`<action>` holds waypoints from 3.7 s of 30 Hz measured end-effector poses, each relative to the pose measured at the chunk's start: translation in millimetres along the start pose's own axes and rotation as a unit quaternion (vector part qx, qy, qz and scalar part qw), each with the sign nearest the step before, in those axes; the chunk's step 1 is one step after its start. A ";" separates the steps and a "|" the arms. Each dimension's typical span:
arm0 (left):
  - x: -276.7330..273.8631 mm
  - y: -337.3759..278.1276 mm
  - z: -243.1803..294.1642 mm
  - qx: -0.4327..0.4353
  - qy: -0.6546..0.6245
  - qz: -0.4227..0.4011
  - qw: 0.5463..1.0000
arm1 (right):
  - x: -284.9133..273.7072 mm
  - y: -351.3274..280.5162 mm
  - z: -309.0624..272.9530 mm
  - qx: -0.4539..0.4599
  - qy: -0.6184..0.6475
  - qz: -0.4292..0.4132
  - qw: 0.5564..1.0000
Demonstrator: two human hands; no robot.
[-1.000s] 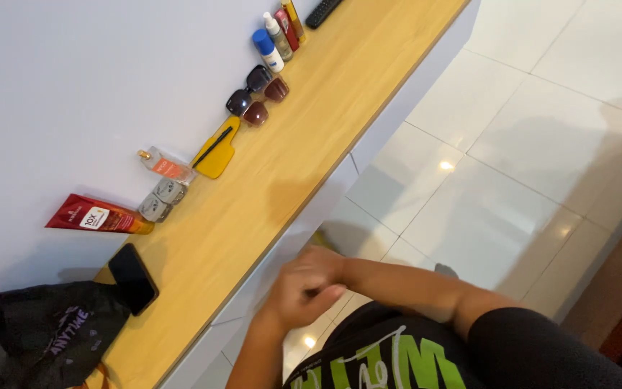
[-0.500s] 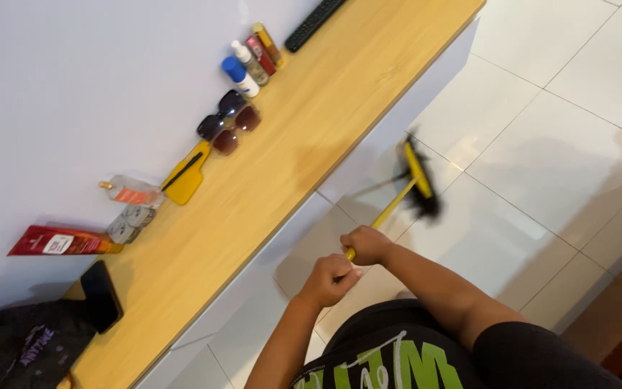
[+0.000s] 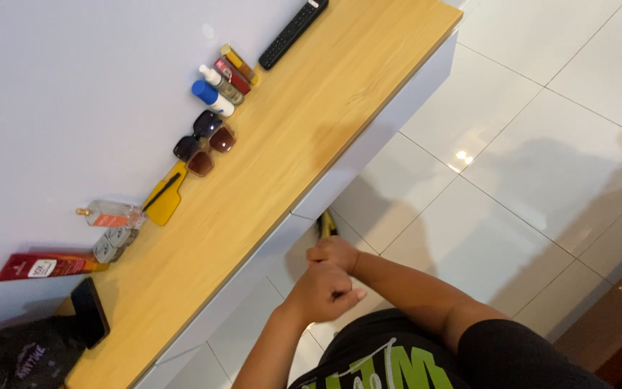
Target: The person sweeps the tiled floor of a bedroom using a yellow broom. They move around furniture, including a wooden chair and a bed, to clean the entire area.
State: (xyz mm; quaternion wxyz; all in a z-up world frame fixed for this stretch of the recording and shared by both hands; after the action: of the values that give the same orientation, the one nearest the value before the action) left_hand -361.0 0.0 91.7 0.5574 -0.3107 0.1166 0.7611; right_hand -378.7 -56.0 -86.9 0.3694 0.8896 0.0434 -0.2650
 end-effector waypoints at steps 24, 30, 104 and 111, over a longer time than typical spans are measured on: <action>6.2 70.9 89.3 0.105 -0.035 -0.065 0.992 | -81.2 -42.0 -9.8 0.074 -0.042 -0.096 0.992; 52.0 88.4 43.4 0.062 -0.039 -0.132 0.989 | -129.3 -108.1 3.7 0.166 -0.084 -0.039 0.982; 198.6 -375.6 106.7 0.591 0.024 -0.555 0.585 | 199.4 -168.6 -534.6 0.413 -0.286 0.740 0.447; 127.0 -434.4 160.9 0.570 -0.115 -0.662 0.473 | 204.5 -130.2 -528.7 0.326 -0.410 0.670 0.527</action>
State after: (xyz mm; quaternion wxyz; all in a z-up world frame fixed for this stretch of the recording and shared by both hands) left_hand -39.7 335.6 214.0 0.9579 0.1809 0.2194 -0.0396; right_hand -6.9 373.5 37.7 0.1000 0.5096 -0.8105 -0.2710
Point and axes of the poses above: each hand's wrist, its own y-axis towards the middle knuckle, its own x-axis out of the palm, z = x × y, the point moved 8 cm from there along y, towards the middle knuckle, and after that the axes turned 12 degrees about -x, right-handed, at the moved point
